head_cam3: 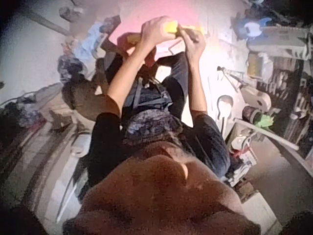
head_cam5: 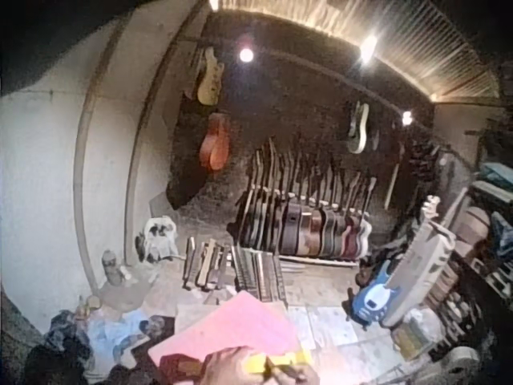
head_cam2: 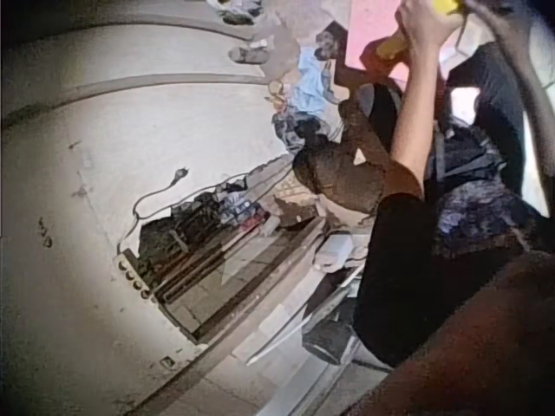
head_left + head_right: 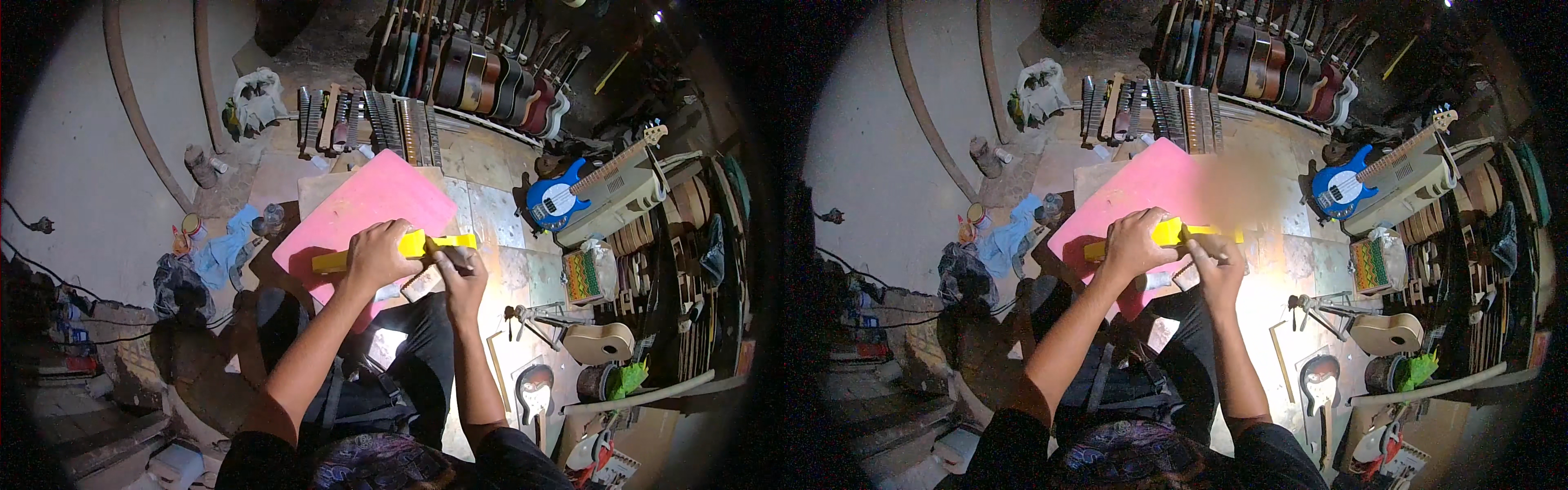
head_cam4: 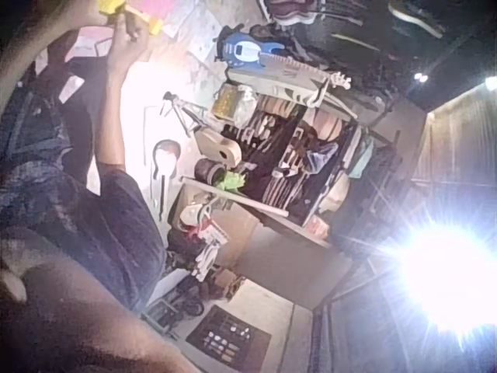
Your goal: The person sands the sides and contours of a yellow electric guitar body using pieces of sandpaper held by hand, turning the guitar over several times to reach different sections of the instrument.
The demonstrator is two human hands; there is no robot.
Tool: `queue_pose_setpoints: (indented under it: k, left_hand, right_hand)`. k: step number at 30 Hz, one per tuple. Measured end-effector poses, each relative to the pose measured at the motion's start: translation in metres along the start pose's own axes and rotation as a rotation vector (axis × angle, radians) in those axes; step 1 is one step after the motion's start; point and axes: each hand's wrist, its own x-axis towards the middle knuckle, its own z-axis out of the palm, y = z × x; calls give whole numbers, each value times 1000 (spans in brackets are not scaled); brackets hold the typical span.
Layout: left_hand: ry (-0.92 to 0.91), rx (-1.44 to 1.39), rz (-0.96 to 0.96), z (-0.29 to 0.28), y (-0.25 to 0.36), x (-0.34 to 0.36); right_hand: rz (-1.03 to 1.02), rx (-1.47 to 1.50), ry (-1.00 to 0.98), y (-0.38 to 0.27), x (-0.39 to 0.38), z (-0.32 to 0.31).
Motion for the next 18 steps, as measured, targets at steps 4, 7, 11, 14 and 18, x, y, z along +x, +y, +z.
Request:
queue_pose_setpoints:
  k: [4, 7, 11, 14, 18]
  left_hand:
    - [0, -49, 1, -1, 4, -3]
    - [12, -33, 23, -1, 4, -5]
    - [12, -15, 7, 2, 3, -4]
    - [-8, -7, -7, 4, -1, -4]
    - [-4, -10, -23, -1, 4, -4]
  right_hand:
    - [-36, 225, 54, -2, 4, -7]
    - [6, 307, -40, -2, 5, -10]
    - [105, 298, -137, 5, 1, -11]
    - [144, 336, -112, -15, -2, 7]
    - [249, 154, -128, -33, -4, 6]
